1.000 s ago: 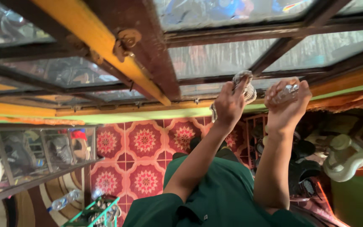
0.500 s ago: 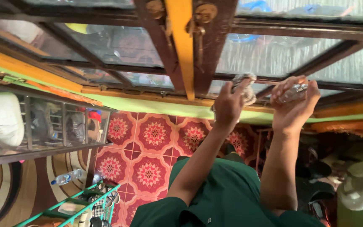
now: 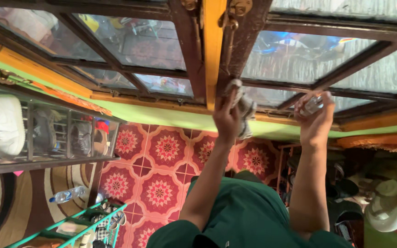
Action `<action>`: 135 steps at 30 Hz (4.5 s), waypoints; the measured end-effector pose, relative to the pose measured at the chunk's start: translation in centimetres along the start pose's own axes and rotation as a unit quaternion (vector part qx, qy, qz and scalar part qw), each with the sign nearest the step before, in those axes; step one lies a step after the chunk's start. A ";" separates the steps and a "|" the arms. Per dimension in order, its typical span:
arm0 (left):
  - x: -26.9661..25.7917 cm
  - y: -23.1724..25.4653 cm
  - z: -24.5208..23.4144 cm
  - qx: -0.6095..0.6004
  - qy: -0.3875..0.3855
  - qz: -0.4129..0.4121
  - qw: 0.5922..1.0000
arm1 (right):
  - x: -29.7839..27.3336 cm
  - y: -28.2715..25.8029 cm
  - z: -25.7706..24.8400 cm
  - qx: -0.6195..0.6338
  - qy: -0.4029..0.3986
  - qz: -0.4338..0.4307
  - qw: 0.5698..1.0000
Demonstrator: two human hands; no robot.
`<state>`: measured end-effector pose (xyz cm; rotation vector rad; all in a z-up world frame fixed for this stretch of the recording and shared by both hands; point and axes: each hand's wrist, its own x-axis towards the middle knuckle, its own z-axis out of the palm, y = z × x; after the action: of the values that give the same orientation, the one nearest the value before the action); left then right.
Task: The person wipes the glass panes of a wooden-framed window with a cloth while holding a spray bottle.
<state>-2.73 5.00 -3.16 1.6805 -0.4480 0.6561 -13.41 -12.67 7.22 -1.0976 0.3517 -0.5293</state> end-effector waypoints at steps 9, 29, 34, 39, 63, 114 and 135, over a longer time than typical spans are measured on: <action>-3.4 -0.4 -4.5 0.104 -0.030 -0.074 0.991 | 0.9 12.9 -4.8 0.061 -0.047 0.093 0.993; -4.8 -2.1 -4.5 0.071 0.020 -0.167 0.983 | 3.0 20.6 1.7 -0.034 -0.077 0.100 0.991; -4.3 -2.3 -3.9 0.061 -0.010 -0.181 0.981 | 3.3 20.3 1.9 -0.052 -0.104 0.076 0.990; -3.8 -3.1 -3.8 0.082 -0.016 -0.180 0.980 | 2.4 19.2 3.3 -0.071 -0.120 0.075 0.987; -4.4 -2.5 1.7 0.041 -0.073 -0.113 0.990 | 1.2 16.8 -3.1 -0.037 -0.090 0.074 0.992; -5.2 -4.1 9.3 0.068 -0.062 0.082 0.992 | -0.7 13.0 -7.3 0.016 0.047 0.078 0.996; -5.8 -3.9 9.7 0.092 -0.068 -0.005 0.993 | 1.4 9.6 -7.9 0.022 0.043 0.090 0.995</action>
<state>-3.03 -4.01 -11.04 1.9090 -0.4872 0.5932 -14.13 -16.01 -4.82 -0.9923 0.5072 -0.4236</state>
